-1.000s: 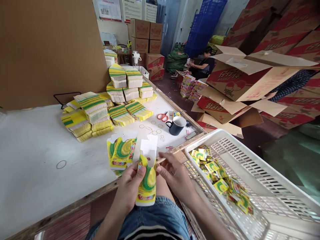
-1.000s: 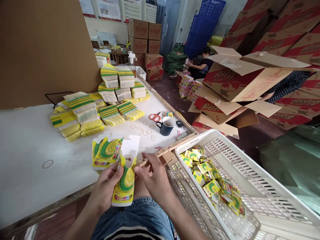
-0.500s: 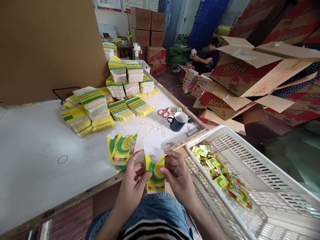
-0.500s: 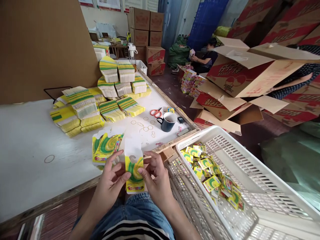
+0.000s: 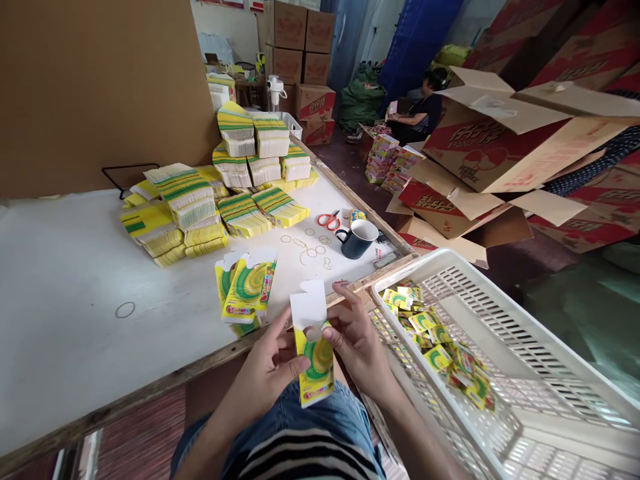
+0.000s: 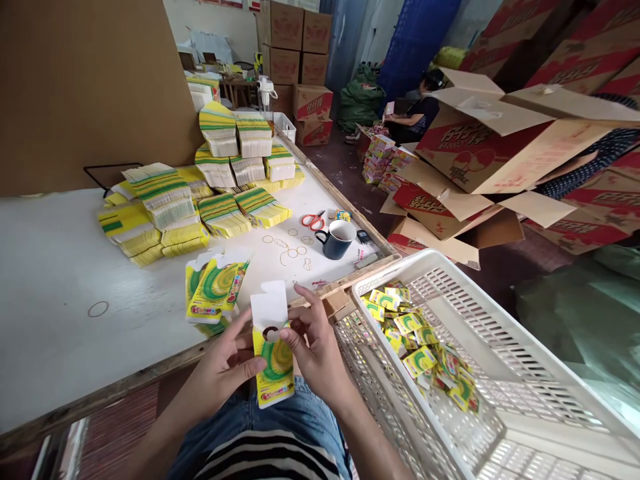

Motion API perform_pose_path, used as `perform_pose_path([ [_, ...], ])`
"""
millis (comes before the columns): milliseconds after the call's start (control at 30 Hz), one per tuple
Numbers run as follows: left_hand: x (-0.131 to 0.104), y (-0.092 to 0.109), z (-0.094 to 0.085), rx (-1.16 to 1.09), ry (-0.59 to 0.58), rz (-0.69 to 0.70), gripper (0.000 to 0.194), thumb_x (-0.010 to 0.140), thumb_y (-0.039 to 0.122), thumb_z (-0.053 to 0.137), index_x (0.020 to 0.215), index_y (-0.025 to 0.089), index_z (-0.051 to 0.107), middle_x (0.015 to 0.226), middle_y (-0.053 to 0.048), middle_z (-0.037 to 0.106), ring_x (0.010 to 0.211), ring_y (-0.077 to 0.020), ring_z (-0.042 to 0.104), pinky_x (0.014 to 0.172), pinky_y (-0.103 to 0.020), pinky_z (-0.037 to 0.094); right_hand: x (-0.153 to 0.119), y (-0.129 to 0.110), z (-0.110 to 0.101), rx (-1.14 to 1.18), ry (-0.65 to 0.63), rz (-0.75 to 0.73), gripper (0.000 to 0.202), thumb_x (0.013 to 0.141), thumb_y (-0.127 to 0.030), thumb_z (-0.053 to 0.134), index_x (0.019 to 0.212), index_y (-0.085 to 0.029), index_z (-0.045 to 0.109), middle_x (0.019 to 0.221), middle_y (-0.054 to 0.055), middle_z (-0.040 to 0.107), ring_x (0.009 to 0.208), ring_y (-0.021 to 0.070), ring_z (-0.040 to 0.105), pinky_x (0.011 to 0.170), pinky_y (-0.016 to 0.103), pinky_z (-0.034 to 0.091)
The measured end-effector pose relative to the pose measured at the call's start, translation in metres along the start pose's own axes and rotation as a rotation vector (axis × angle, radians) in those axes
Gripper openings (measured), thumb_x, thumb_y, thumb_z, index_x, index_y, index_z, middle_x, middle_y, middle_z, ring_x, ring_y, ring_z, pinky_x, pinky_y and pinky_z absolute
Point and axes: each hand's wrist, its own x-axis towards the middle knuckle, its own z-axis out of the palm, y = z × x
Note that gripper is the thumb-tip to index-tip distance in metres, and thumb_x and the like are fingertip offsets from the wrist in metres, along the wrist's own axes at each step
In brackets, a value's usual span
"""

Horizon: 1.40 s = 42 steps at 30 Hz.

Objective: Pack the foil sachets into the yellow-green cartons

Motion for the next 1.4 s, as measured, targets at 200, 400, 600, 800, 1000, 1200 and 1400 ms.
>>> perform_pose_path([
  [200,0.006,-0.01,-0.001,0.209,0.091,0.061,0.042,0.084,0.022,0.064,0.125,0.025,0.059,0.136,-0.007,0.059,0.114,-0.0258,0.062,0.088,-0.034,0.055,-0.005,-0.008,-0.017,-0.103,-0.112,0.036,0.042,0.093,-0.052,0.047,0.105,-0.021,0.073,0.089,0.008,0.065,0.082,0.0209,0.058,0.074,0.033,0.048],
  [400,0.011,-0.012,0.007,0.279,0.037,0.069,0.048,0.088,0.02,0.057,0.135,0.026,0.051,0.145,-0.008,0.05,0.124,-0.0267,0.055,0.098,-0.039,0.051,0.002,-0.009,-0.016,-0.42,-0.09,0.199,0.032,0.084,-0.021,0.062,0.115,-0.018,0.06,0.056,-0.008,0.04,0.049,0.0104,0.039,0.048,0.022,0.029],
  [600,0.014,-0.007,0.005,0.151,0.082,0.021,0.048,0.084,0.021,0.063,0.13,0.02,0.051,0.123,-0.011,0.068,0.108,-0.0275,0.066,0.088,-0.037,0.055,0.0,0.0,-0.009,-0.463,-0.074,0.087,0.032,0.086,-0.024,0.062,0.117,-0.018,0.057,0.053,-0.009,0.042,0.047,0.0109,0.042,0.048,0.022,0.032],
  [800,0.009,-0.004,0.022,0.211,0.032,0.073,0.045,0.085,0.023,0.063,0.129,0.024,0.054,0.129,-0.01,0.065,0.109,-0.0273,0.066,0.087,-0.037,0.056,-0.013,-0.008,-0.02,-0.34,0.062,-0.026,0.022,0.093,-0.03,0.054,0.109,-0.022,0.067,0.093,0.007,0.068,0.081,0.0203,0.063,0.07,0.03,0.05],
  [1000,0.002,0.026,-0.027,1.025,0.35,0.427,0.069,0.085,0.029,0.063,0.147,0.028,0.032,0.155,-0.007,0.036,0.143,-0.0286,0.028,0.118,-0.048,0.021,-0.026,-0.032,-0.068,-0.855,0.748,-0.199,0.026,0.083,-0.032,0.067,0.106,-0.021,0.07,0.11,0.013,0.061,0.109,0.0325,0.052,0.09,0.049,0.041],
  [1200,0.005,0.016,-0.062,1.265,0.317,0.322,0.066,0.088,0.035,0.057,0.147,0.02,0.033,0.154,-0.016,0.036,0.143,-0.0301,0.029,0.117,-0.054,0.018,0.031,0.008,0.016,-0.165,0.34,0.173,0.03,0.082,-0.036,0.063,0.104,-0.016,0.067,0.092,0.01,0.068,0.07,0.0192,0.059,0.066,0.033,0.047],
  [1400,-0.009,0.015,-0.056,1.053,0.456,0.307,0.057,0.087,0.041,0.057,0.139,0.021,0.046,0.145,-0.014,0.049,0.134,-0.0296,0.044,0.111,-0.049,0.035,0.077,0.02,0.089,0.027,0.207,0.174,0.016,0.072,-0.031,0.068,0.075,-0.016,0.062,0.065,0.001,0.064,0.058,0.0143,0.054,0.056,0.026,0.043],
])
